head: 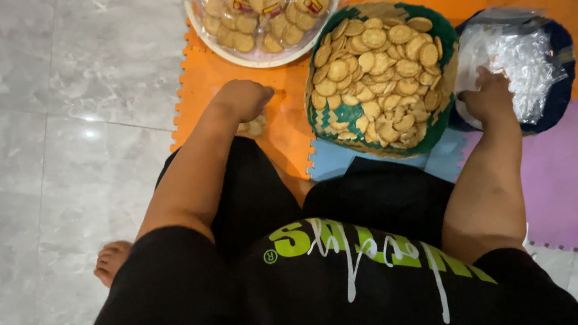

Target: A person sitting on the floor is manually packing round cookies into small individual plastic bags from a large green basket.

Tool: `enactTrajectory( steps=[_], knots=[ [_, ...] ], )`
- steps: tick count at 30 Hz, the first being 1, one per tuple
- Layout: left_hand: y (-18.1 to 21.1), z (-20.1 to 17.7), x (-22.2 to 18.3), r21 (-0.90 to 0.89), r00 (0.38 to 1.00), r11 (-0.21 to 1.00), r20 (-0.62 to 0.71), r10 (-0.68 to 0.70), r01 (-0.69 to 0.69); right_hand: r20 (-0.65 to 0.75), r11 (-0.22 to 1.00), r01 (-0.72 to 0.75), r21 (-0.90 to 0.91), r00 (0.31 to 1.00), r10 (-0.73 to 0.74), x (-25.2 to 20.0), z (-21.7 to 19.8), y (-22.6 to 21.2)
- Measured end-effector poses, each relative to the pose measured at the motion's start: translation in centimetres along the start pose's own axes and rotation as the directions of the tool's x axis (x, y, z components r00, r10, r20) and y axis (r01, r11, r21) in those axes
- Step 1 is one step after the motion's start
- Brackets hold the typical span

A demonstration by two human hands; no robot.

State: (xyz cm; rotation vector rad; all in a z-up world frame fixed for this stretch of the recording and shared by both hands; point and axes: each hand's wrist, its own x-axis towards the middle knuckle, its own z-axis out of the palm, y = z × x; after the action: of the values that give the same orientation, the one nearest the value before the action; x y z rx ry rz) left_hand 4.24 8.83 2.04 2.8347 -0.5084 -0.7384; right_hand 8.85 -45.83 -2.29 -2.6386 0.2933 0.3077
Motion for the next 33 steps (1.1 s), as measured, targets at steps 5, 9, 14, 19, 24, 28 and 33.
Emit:
enactTrajectory(
  steps=[5, 9, 14, 19, 24, 28, 33],
  knots=[
    [-0.3, -4.0, -3.7, -0.487, 0.933, 0.873, -0.325, -0.155, -0.024, 0.02, 1.0, -0.025, -0.003, 0.999, 0.025, 0.1, -0.5, 0.3],
    [-1.8, -5.7, -2.3, -0.815, 0.806, 0.494, -0.495, -0.323, -0.303, -0.012, 0.98, -0.114, 0.166, 0.993, 0.118, -0.1, -0.6, -0.2],
    [-3.7, -5.2, 3.0, -0.802, 0.707, 0.196, -0.592, -0.387, -0.564, -0.017, 1.0, -0.026, -0.004, 1.0, 0.026, 1.1, 0.6, 2.0],
    [-4.1, -5.4, 6.8, -0.758, 0.624, 0.108, -0.6, -0.5, -0.643, -0.021, 0.999, -0.053, 0.003, 0.998, 0.053, 1.3, 0.9, 2.7],
    [-7.0, -4.0, 9.2, -0.791, 0.631, 0.361, -0.612, -0.477, -0.495, -0.066, 0.991, 0.06, -0.117, 0.995, -0.068, 2.0, 1.2, 3.8],
    [-4.9, -4.8, 5.4, -0.813, 0.63, 0.48, -0.568, -0.529, -0.33, -0.112, 0.986, -0.162, 0.047, 0.98, 0.167, -3.1, -3.4, -3.3],
    [-0.4, -4.0, -0.3, -0.829, 0.709, 0.323, -0.559, -0.43, -0.457, -0.538, 0.972, 0.206, 0.11, 0.835, -0.116, -5.1, -5.2, -6.1]
  ],
)
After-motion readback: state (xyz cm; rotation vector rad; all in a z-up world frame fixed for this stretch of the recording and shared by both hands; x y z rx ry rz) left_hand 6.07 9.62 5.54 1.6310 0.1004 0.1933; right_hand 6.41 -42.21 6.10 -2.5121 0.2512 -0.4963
